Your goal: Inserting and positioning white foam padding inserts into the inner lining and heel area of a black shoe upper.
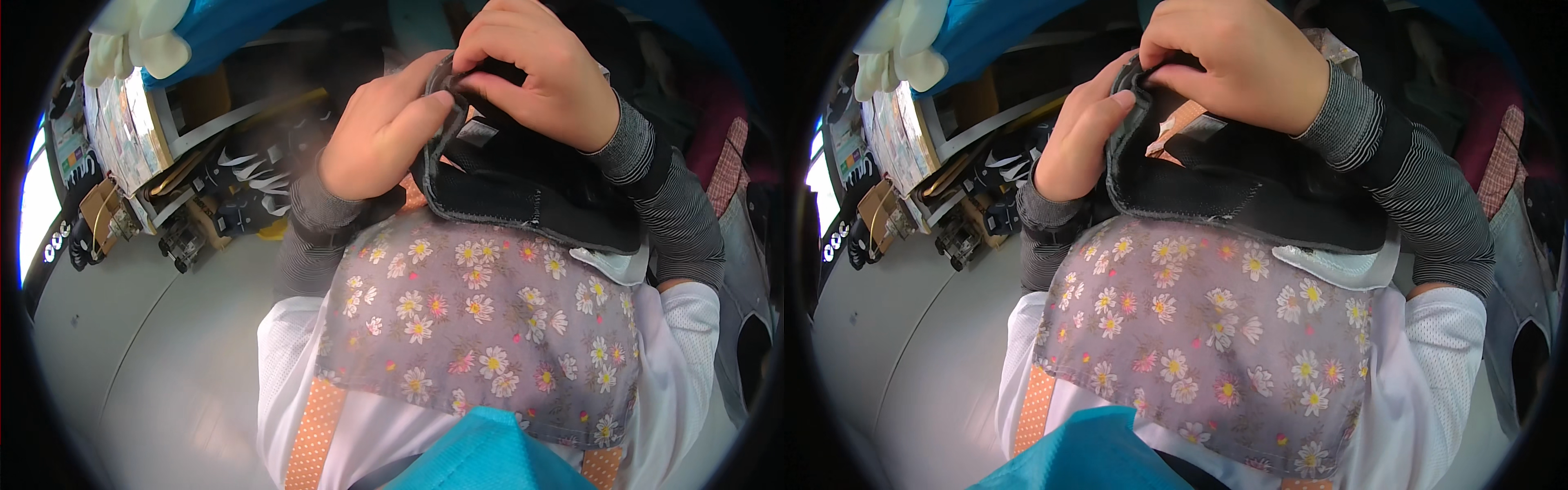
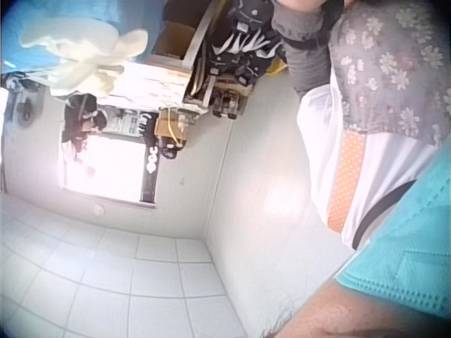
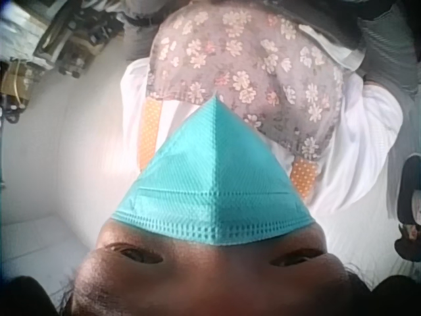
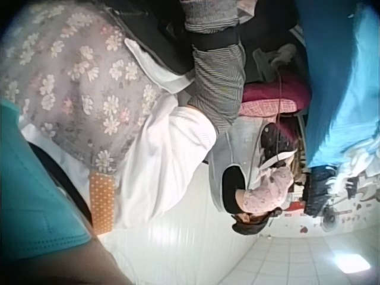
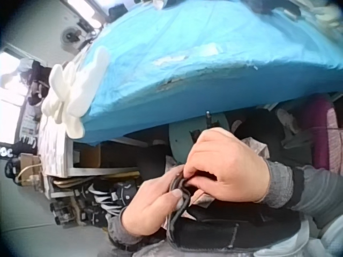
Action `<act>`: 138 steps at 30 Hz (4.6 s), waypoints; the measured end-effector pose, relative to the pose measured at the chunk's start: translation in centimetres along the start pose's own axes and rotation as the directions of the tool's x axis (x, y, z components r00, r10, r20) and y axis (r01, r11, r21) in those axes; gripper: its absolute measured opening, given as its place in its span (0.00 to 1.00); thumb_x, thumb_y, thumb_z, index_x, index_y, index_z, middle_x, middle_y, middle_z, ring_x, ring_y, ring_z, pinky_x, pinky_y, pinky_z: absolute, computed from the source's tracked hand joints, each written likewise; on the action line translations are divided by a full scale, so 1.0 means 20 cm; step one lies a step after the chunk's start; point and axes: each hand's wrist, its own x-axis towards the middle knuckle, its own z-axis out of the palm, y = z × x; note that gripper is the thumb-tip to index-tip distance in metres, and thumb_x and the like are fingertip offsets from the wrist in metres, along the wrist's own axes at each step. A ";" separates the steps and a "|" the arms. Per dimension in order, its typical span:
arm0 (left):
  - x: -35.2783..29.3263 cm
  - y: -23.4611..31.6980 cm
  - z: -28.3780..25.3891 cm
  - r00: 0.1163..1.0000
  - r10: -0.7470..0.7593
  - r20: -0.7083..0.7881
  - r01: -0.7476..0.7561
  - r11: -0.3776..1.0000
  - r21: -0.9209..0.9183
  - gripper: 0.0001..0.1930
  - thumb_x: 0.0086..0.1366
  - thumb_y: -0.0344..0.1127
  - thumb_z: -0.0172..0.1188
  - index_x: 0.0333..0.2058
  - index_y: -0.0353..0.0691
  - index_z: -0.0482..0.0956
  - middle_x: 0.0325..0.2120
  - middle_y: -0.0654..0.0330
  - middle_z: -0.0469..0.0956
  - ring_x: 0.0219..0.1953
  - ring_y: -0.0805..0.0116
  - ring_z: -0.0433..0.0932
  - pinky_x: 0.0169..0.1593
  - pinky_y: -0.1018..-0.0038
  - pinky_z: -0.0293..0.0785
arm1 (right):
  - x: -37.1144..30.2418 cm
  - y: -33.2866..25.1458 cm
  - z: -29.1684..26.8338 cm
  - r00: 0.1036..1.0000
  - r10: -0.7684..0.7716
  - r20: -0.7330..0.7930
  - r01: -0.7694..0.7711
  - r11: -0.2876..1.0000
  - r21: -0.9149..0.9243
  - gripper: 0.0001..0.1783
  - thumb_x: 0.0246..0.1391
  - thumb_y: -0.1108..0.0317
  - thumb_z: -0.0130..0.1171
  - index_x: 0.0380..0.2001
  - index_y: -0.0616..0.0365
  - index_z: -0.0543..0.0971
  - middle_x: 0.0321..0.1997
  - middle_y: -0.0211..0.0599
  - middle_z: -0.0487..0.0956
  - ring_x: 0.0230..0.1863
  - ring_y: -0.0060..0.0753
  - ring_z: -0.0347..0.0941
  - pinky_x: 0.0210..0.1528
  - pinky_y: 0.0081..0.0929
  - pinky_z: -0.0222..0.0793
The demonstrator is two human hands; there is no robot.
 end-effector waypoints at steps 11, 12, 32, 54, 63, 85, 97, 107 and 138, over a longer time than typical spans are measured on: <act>0.00 -0.02 0.02 0.987 0.158 -0.033 -0.152 0.978 0.146 0.24 0.61 0.41 0.42 0.51 0.33 0.70 0.26 0.50 0.76 0.30 0.55 0.77 0.38 0.66 0.71 | 0.00 -0.03 0.04 0.989 0.035 -0.141 -0.034 0.999 0.013 0.09 0.38 0.78 0.65 0.26 0.60 0.76 0.28 0.37 0.75 0.34 0.42 0.69 0.38 0.33 0.67; 0.00 -0.02 0.02 0.991 0.129 -0.032 -0.122 0.981 0.149 0.23 0.61 0.41 0.42 0.51 0.33 0.71 0.27 0.50 0.76 0.30 0.55 0.77 0.38 0.66 0.71 | -0.02 -0.01 0.06 0.986 0.048 -0.159 -0.046 0.999 0.015 0.09 0.38 0.77 0.66 0.26 0.60 0.76 0.27 0.36 0.74 0.33 0.42 0.69 0.37 0.32 0.66; -0.02 0.25 -0.07 0.988 0.084 -0.127 0.013 0.786 0.619 0.18 0.58 0.37 0.66 0.42 0.29 0.80 0.32 0.56 0.83 0.33 0.76 0.79 0.40 0.77 0.75 | 0.16 0.02 -0.10 0.926 0.280 0.254 -0.220 0.946 -0.240 0.10 0.52 0.61 0.60 0.27 0.57 0.80 0.23 0.43 0.78 0.27 0.48 0.75 0.30 0.37 0.70; -0.12 0.33 -0.32 0.562 0.826 -0.047 -0.104 0.127 0.986 0.14 0.46 0.24 0.68 0.35 0.37 0.79 0.44 0.58 0.80 0.46 0.59 0.79 0.46 0.69 0.77 | 0.36 -0.23 -0.03 0.992 -0.004 -0.129 -0.072 0.813 -0.578 0.10 0.51 0.66 0.63 0.27 0.56 0.72 0.21 0.35 0.74 0.24 0.40 0.74 0.26 0.33 0.70; -0.08 0.25 -0.19 0.593 0.777 -0.210 -0.131 0.350 0.928 0.10 0.48 0.28 0.68 0.31 0.35 0.79 0.48 0.57 0.78 0.51 0.56 0.75 0.52 0.66 0.72 | 0.31 -0.25 0.01 0.996 0.022 -0.090 -0.072 0.793 -0.604 0.10 0.47 0.67 0.65 0.28 0.55 0.73 0.22 0.34 0.75 0.25 0.38 0.74 0.27 0.30 0.71; 0.00 0.12 -0.15 0.453 0.882 -0.132 -0.302 0.291 0.908 0.11 0.43 0.21 0.68 0.29 0.39 0.83 0.40 0.60 0.79 0.40 0.62 0.78 0.42 0.72 0.76 | 0.22 -0.09 0.01 0.997 -0.046 -0.055 0.018 0.900 -0.435 0.14 0.45 0.69 0.65 0.39 0.52 0.81 0.32 0.31 0.79 0.34 0.38 0.77 0.36 0.30 0.74; 0.04 0.02 -0.14 0.480 0.875 -0.062 -0.335 0.248 0.909 0.11 0.46 0.20 0.68 0.31 0.34 0.81 0.39 0.56 0.80 0.35 0.62 0.83 0.36 0.76 0.80 | 0.15 -0.05 0.05 1.000 0.019 0.003 -0.015 0.888 -0.459 0.11 0.48 0.69 0.63 0.37 0.58 0.81 0.34 0.37 0.83 0.35 0.38 0.79 0.39 0.31 0.75; 0.07 -0.02 -0.14 0.513 0.851 -0.114 -0.244 0.272 0.931 0.10 0.51 0.26 0.68 0.33 0.38 0.82 0.28 0.60 0.81 0.30 0.64 0.80 0.34 0.75 0.78 | 0.12 0.00 0.07 0.999 -0.001 -0.034 -0.013 0.921 -0.390 0.09 0.50 0.72 0.60 0.36 0.61 0.80 0.32 0.40 0.82 0.36 0.42 0.78 0.39 0.33 0.75; 0.06 0.39 -0.24 0.759 0.601 -0.251 -0.221 0.601 0.768 0.07 0.58 0.26 0.65 0.36 0.35 0.82 0.29 0.57 0.83 0.30 0.71 0.80 0.34 0.78 0.74 | 0.35 0.02 -0.05 0.991 0.079 -0.104 -0.110 0.936 -0.333 0.04 0.47 0.70 0.59 0.28 0.57 0.80 0.24 0.46 0.77 0.29 0.51 0.75 0.30 0.38 0.71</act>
